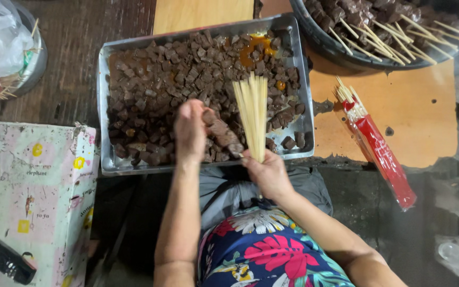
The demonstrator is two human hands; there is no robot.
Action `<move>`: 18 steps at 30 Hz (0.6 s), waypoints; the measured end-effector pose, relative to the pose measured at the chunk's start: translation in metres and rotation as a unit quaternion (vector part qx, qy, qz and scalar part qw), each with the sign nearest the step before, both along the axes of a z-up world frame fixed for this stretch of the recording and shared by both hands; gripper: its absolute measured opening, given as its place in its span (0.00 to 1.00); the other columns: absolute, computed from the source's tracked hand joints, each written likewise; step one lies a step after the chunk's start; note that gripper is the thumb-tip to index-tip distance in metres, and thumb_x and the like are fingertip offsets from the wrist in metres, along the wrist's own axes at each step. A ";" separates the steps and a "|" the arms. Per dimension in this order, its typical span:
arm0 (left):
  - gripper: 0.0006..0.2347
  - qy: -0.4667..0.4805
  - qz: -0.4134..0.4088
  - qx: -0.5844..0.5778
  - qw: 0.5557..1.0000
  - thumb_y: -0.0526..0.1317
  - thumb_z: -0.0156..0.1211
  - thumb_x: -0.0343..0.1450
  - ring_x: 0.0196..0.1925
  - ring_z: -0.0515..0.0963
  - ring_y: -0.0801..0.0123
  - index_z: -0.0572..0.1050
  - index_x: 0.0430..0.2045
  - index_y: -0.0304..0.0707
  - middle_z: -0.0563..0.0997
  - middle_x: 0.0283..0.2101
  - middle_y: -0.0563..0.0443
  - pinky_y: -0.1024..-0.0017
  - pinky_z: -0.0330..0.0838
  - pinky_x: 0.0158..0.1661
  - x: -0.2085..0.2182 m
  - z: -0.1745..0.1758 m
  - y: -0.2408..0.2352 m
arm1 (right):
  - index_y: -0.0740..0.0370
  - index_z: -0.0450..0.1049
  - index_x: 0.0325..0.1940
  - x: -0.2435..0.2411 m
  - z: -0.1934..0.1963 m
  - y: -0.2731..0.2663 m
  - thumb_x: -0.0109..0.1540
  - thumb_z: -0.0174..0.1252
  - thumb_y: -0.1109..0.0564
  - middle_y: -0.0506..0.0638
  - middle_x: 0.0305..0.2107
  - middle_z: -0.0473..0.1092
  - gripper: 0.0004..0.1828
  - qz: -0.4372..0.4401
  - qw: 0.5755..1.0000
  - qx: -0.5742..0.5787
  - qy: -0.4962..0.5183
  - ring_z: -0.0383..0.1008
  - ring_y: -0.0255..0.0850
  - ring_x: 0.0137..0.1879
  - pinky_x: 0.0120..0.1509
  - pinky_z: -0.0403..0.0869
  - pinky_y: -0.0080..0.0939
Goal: The person places pieces of meat onto wooden skewers by hand, picking them from a metal tray and moving the completed skewers into a large bowl.
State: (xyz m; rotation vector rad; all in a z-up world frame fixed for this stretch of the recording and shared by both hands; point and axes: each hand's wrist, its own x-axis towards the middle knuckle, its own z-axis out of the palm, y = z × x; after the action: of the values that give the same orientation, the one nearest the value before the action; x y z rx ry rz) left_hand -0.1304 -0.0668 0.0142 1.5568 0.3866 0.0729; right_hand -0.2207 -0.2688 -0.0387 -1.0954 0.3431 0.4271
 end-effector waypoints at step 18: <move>0.17 -0.011 -0.185 0.576 0.796 0.26 0.55 0.70 0.54 0.77 0.38 0.73 0.54 0.34 0.73 0.56 0.28 0.50 0.72 0.51 0.190 -0.035 0.065 | 0.66 0.76 0.42 -0.002 0.017 -0.064 0.63 0.61 0.65 0.45 0.23 0.70 0.04 -0.097 0.992 -0.075 -0.021 0.61 0.29 0.20 0.21 0.59 0.31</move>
State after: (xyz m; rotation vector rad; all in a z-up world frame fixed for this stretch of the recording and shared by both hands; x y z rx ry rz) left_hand 0.0597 -0.0016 -0.0206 2.8207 -0.0483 0.0139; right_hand -0.2226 -0.3331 -0.0214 -1.2021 0.4454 0.2067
